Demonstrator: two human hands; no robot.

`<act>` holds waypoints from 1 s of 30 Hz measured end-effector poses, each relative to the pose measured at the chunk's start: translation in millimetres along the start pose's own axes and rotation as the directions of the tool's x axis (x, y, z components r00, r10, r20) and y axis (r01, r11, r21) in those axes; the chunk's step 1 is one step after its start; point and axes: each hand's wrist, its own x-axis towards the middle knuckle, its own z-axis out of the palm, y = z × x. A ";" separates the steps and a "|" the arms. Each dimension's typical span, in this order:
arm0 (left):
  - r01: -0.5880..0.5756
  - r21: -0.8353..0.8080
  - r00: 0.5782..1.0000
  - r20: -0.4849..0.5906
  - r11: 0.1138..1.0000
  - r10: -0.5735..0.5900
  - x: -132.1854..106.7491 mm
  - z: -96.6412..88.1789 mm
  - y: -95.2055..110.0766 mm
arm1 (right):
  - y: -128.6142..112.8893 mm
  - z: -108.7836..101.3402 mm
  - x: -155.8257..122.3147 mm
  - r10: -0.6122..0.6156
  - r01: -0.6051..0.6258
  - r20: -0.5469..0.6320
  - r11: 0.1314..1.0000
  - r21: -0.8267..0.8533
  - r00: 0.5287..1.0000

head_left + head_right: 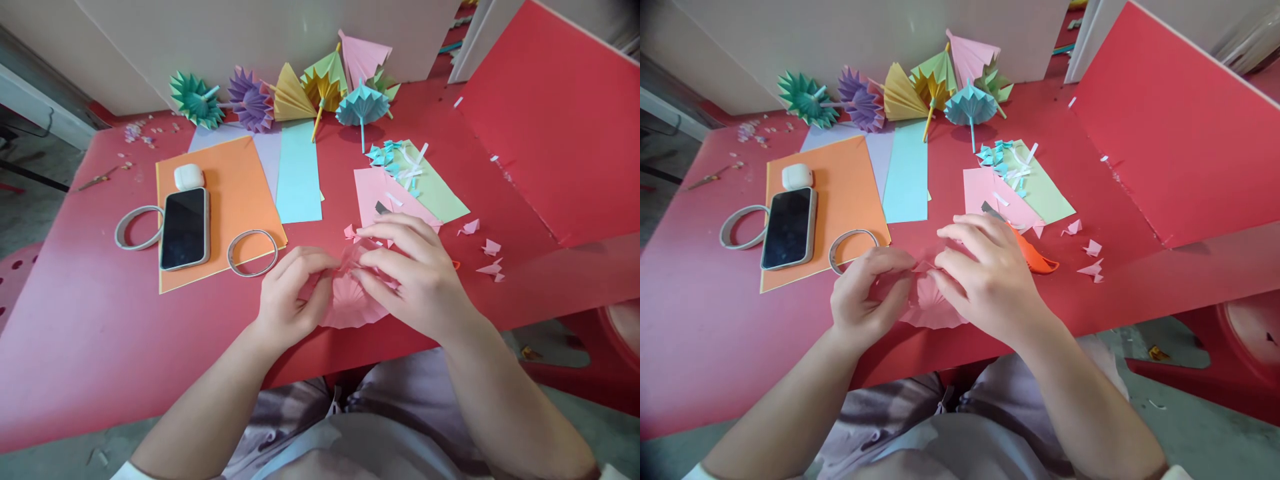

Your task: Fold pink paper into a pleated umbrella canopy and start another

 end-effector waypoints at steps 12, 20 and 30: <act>0.207 -0.092 0.978 0.058 0.974 -0.203 -0.7 -1.5 0.7 | -1.0 4.1 2.9 0.065 -0.065 0.007 0.995 0.078 0.998; 0.252 -0.123 0.967 0.064 0.960 -0.245 -1.6 -1.5 2.3 | -0.4 5.1 3.3 0.079 -0.077 -0.015 0.994 0.073 0.997; 0.215 -0.132 0.975 0.081 0.968 -0.206 -0.8 -1.8 2.4 | -1.6 5.2 5.1 0.092 -0.090 -0.031 0.994 0.059 0.995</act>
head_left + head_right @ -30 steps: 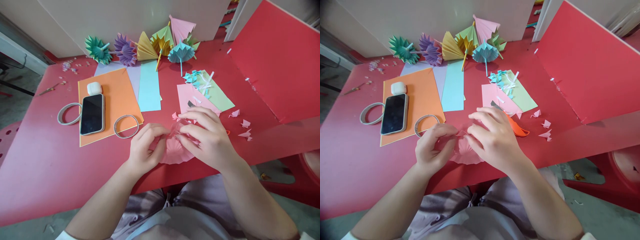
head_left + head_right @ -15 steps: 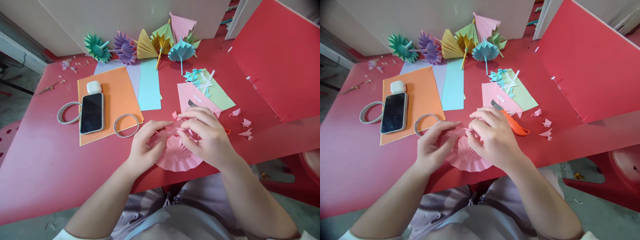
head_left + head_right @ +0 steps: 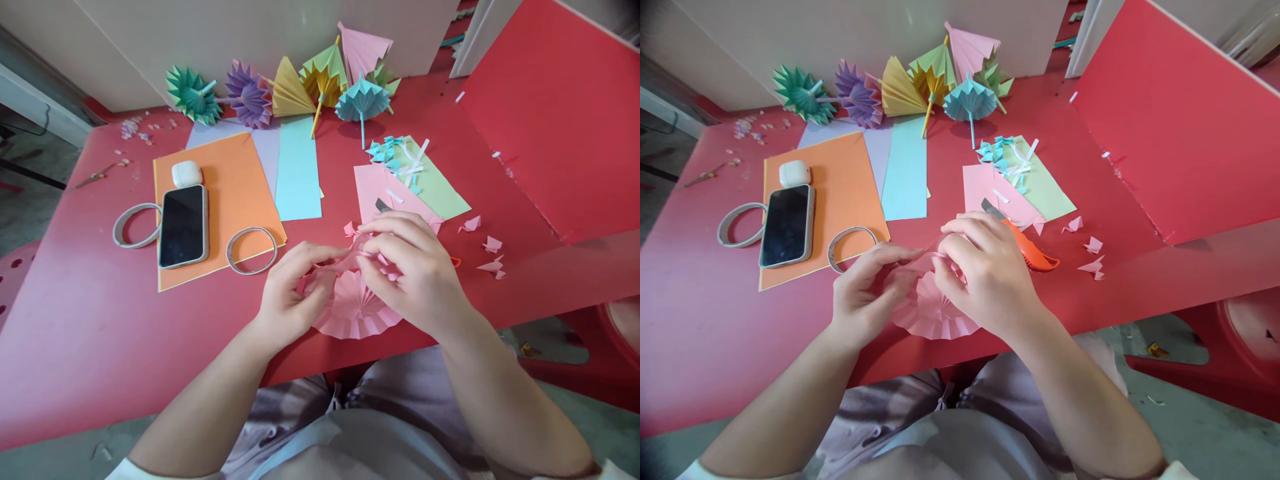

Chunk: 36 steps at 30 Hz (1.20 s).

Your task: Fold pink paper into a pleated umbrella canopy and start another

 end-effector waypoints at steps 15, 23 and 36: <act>0.019 0.048 0.996 -0.093 0.999 -0.015 0.0 6.8 1.7 | -1.4 -0.5 -0.1 0.013 -0.013 0.024 1.000 0.024 1.000; 0.041 0.077 0.991 -0.132 0.996 -0.030 2.4 6.7 4.4 | -1.3 -0.1 -0.2 0.029 -0.029 0.006 0.998 0.048 1.000; 0.013 0.012 0.997 -0.070 1.000 -0.012 2.6 4.1 1.9 | -1.8 1.5 0.4 0.032 -0.031 -0.029 0.999 0.043 0.999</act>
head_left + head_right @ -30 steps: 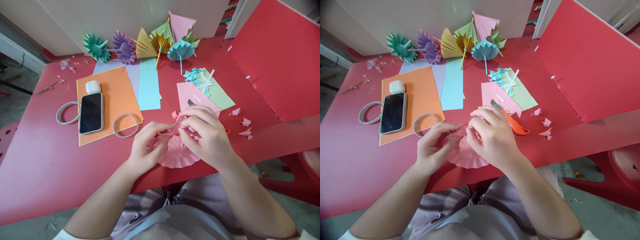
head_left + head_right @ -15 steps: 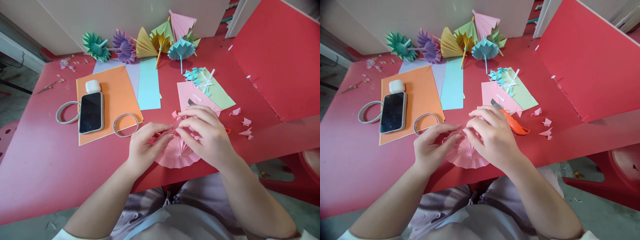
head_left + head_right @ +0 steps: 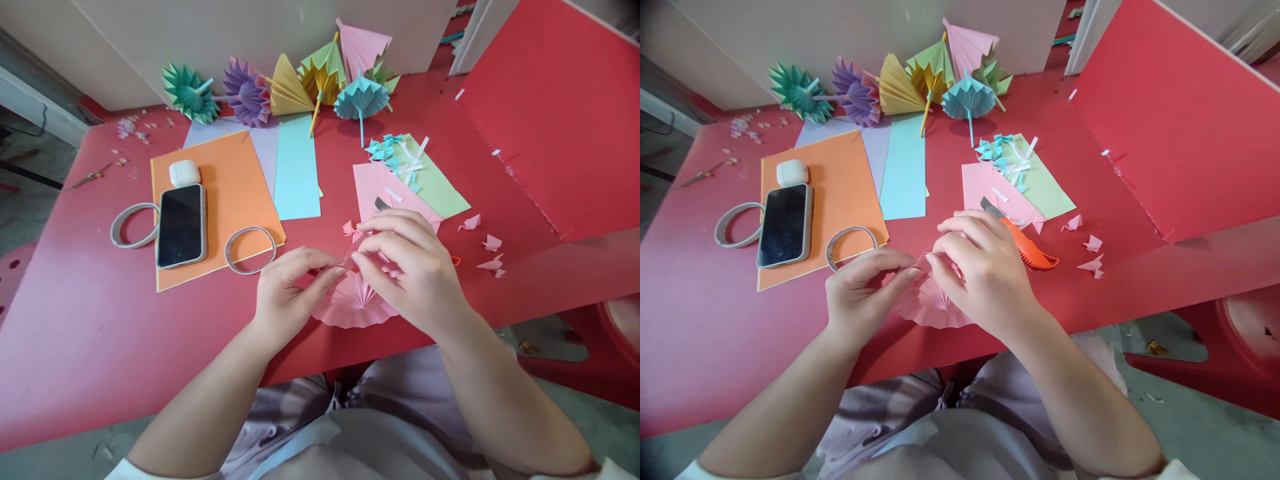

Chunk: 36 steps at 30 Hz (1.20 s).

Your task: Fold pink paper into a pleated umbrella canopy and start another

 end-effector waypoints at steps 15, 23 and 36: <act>-0.046 -0.008 0.998 0.033 0.999 0.046 -2.3 -0.5 -4.8 | -1.9 1.5 -0.9 -0.028 0.026 -0.035 0.998 -0.058 0.999; -0.028 -0.017 0.999 0.042 0.999 0.029 -2.4 -0.3 -4.3 | -2.4 2.0 -1.7 -0.039 0.036 -0.041 0.997 -0.073 0.998; -0.006 -0.013 0.999 0.053 1.000 0.006 -0.9 -0.2 -1.3 | -2.8 3.2 -1.2 -0.054 0.049 -0.050 0.995 -0.091 0.997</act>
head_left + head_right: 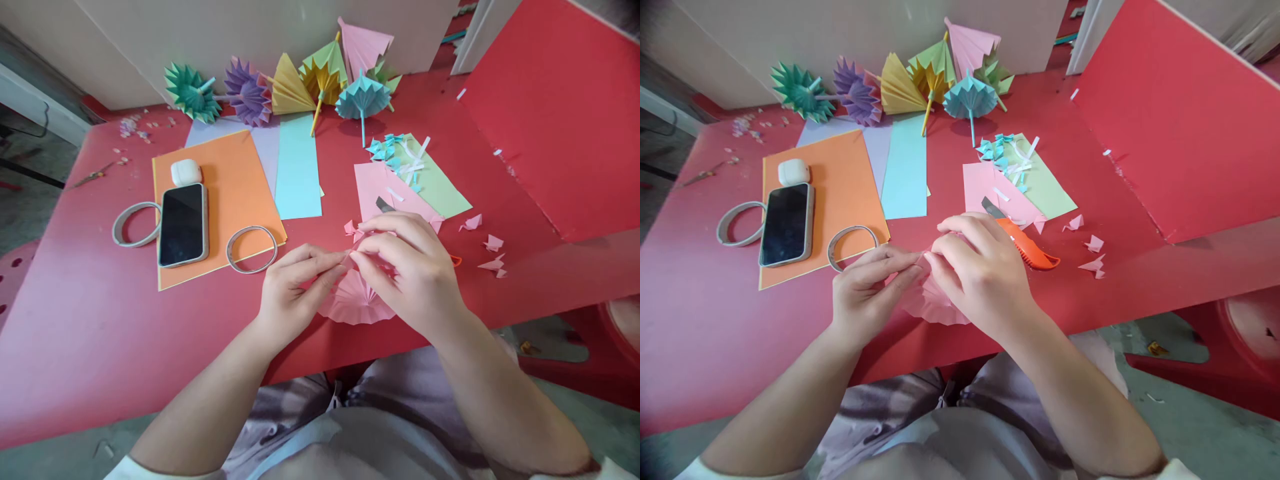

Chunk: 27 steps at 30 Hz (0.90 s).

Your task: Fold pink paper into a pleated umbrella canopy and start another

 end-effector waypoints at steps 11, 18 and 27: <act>-0.068 0.191 0.994 -0.068 0.979 0.082 4.3 2.5 2.2 | -4.1 1.4 -1.7 0.023 -0.023 0.039 1.000 -0.009 0.999; 0.046 0.226 0.992 -0.127 0.973 -0.018 3.9 0.3 0.6 | 5.2 -9.4 -2.1 0.139 -0.160 0.137 0.975 0.153 0.981; -0.009 0.239 0.989 -0.142 0.971 0.044 1.8 -0.9 -0.8 | 10.8 -18.6 -3.1 0.200 -0.280 0.268 0.910 0.307 0.943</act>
